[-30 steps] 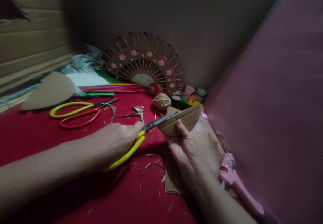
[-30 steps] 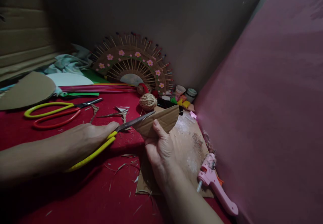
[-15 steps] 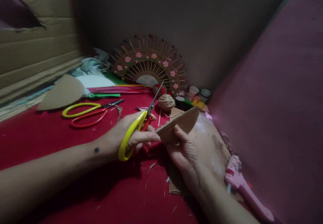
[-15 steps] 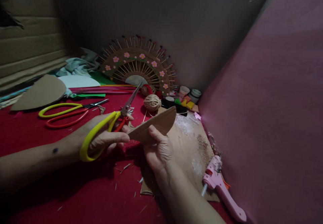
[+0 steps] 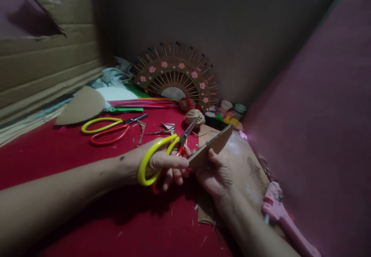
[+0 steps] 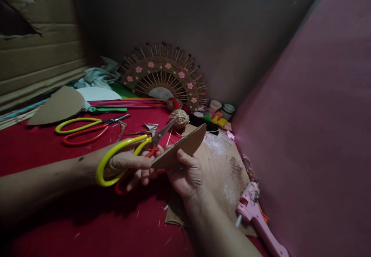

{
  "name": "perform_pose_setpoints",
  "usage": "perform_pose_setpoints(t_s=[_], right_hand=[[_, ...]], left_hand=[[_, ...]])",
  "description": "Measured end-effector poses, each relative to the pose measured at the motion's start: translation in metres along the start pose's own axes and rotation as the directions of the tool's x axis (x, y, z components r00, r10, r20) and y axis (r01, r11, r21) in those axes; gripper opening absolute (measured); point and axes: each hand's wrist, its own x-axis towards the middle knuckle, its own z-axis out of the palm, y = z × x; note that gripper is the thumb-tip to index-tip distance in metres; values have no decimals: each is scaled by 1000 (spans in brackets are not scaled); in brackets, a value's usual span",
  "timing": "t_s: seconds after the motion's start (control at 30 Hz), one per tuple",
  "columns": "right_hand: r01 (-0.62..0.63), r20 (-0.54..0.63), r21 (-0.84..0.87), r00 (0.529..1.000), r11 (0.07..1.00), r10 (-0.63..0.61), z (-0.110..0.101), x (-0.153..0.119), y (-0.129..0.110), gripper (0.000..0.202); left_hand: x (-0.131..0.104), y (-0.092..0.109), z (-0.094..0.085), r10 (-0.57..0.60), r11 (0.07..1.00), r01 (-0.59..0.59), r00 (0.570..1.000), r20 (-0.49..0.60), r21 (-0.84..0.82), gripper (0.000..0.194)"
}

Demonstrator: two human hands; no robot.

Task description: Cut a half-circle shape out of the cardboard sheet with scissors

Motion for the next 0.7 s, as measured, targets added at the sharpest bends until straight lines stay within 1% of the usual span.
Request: perform_pose_setpoints(t_s=[0.07, 0.1, 0.23, 0.33, 0.37, 0.43, 0.5, 0.57, 0.63, 0.7], right_hand=[[14, 25, -39, 1000, 999, -13, -3, 1, 1, 25], [21, 31, -54, 999, 998, -19, -4, 1, 1, 25], [0, 68, -110, 998, 994, 8, -5, 1, 4, 24], [15, 72, -162, 997, 987, -3, -3, -1, 4, 22], [31, 64, -162, 998, 986, -21, -2, -1, 4, 21], [51, 43, -135, 998, 990, -46, -2, -1, 4, 19], [66, 8, -89, 998, 994, -66, -2, 0, 4, 18], [83, -29, -47, 996, 995, -84, -2, 1, 6, 20], [100, -58, -34, 993, 994, -102, 0, 2, 8, 22], [122, -78, -41, 989, 992, -125, 2, 3, 8, 24]], left_hand=[[0, 0, 0, -36, 999, 38, 997, 62, -33, 21], [0, 0, 0, -42, 998, 46, 996, 77, -50, 21], [0, 0, -2, -41, 994, 49, 996, 81, -99, 22], [-2, 0, -2, -87, 993, 91, 994, 64, -73, 25], [-3, 0, -2, -104, 993, 106, 993, 47, -42, 27], [-5, 1, 0, -102, 993, 104, 994, -38, 57, 34], [-6, 3, 4, -43, 981, 73, 985, -168, 179, 42], [-6, 4, 9, 35, 965, 41, 959, -282, 258, 49], [-6, 5, 11, 67, 959, 31, 942, -330, 283, 54], [-5, 4, 10, 84, 951, 24, 939, -333, 307, 54]])
